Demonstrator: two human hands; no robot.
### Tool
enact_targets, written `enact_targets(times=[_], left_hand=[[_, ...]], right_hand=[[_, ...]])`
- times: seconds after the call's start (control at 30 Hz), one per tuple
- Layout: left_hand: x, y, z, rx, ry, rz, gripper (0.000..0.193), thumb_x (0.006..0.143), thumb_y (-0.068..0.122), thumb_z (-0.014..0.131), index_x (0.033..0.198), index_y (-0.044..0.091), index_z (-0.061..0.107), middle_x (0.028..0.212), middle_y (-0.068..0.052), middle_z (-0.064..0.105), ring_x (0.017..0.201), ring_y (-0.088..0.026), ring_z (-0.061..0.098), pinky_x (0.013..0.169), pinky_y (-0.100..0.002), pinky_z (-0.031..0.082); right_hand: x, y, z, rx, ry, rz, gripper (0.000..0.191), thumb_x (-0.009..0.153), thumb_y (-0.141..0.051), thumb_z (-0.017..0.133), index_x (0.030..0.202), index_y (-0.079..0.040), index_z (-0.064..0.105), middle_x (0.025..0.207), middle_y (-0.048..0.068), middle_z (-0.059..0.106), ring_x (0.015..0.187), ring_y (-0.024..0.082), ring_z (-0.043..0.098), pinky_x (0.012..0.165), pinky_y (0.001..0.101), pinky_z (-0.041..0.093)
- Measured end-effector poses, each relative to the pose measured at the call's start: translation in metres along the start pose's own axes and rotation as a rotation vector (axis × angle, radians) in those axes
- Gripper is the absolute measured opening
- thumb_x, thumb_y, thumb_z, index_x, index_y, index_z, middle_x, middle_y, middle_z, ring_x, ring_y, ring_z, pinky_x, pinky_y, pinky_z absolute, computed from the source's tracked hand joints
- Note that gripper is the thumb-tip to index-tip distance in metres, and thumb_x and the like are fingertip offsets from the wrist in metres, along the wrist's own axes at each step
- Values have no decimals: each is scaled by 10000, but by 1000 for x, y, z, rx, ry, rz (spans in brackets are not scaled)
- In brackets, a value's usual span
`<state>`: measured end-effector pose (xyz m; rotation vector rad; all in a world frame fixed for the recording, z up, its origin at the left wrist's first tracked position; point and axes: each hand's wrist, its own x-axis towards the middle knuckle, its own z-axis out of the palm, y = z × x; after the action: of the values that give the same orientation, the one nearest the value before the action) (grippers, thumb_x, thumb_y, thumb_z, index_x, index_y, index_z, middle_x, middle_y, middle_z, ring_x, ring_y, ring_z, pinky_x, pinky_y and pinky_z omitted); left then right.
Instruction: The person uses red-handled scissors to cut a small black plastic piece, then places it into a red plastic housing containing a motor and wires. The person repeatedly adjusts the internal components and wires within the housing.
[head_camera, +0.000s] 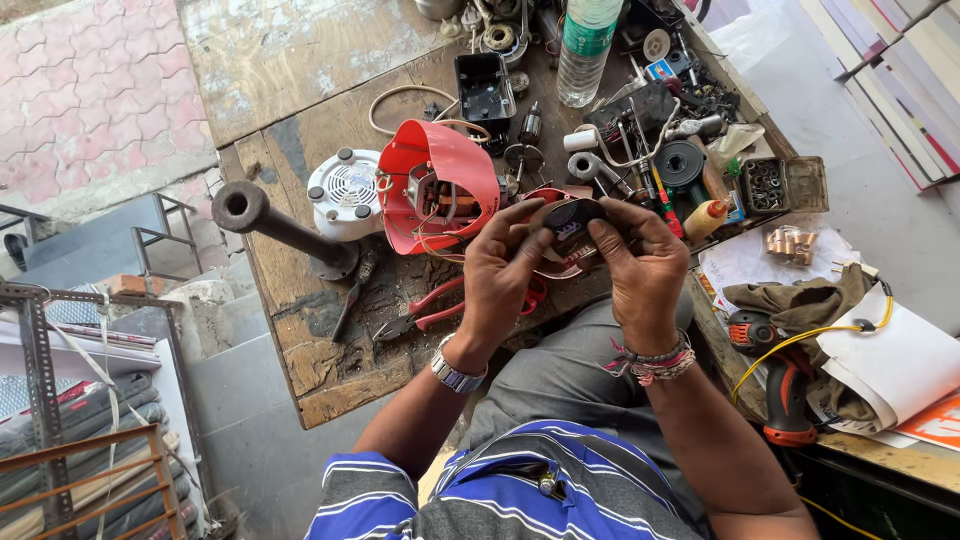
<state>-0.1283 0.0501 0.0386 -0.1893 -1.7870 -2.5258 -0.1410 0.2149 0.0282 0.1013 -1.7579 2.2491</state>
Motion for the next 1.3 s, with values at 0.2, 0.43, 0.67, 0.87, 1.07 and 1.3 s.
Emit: enact_targets(times=[0.2,0.43,0.67,0.87,1.07,1.3], left_hand=[[-1,0,2,-67,-12,-9,389,1056,33,577,1440,-18,552,1167,-99,711,934,-98,692,819,-261,626],[-2,-9,5,-9,76,97,309,1093,49,588,1393,-23,612,1084,-111,734,956,-98,694,821,-236,600],[1,-3,4,-10,43,37,301,1065,60,586,1356,-13,614,1079,-84,741,960,-87,702,826,-232,604],[6,7,2,136,-96,64,312,1071,30,594,1380,-12,599,1113,-94,748,1008,-104,705,856,-242,598],[9,15,-2,17,-199,-215,290,1041,77,594,1322,7,581,1030,-83,747,822,-129,754,646,-231,587],[9,17,-3,-115,-187,-209,295,1042,45,607,1336,14,621,984,-79,744,728,-104,724,533,-214,544]], right_hand=[[-5,-9,5,-64,-51,-41,280,960,8,750,1237,-2,706,1113,50,729,960,73,691,847,219,602],[-6,-7,0,27,-78,50,196,989,-7,725,1182,12,700,1058,79,743,880,98,708,767,262,634],[3,-16,-7,154,-154,139,249,948,17,732,1192,13,681,1079,96,735,893,111,710,763,251,629],[13,-29,-19,28,-281,238,282,945,27,724,1225,30,692,977,98,725,800,111,688,683,240,595],[20,-27,-27,80,-270,251,206,951,25,719,1154,49,699,993,120,739,816,136,716,670,282,643],[25,-22,-34,264,-335,355,231,936,16,701,1167,16,691,1047,114,737,832,149,731,666,281,642]])
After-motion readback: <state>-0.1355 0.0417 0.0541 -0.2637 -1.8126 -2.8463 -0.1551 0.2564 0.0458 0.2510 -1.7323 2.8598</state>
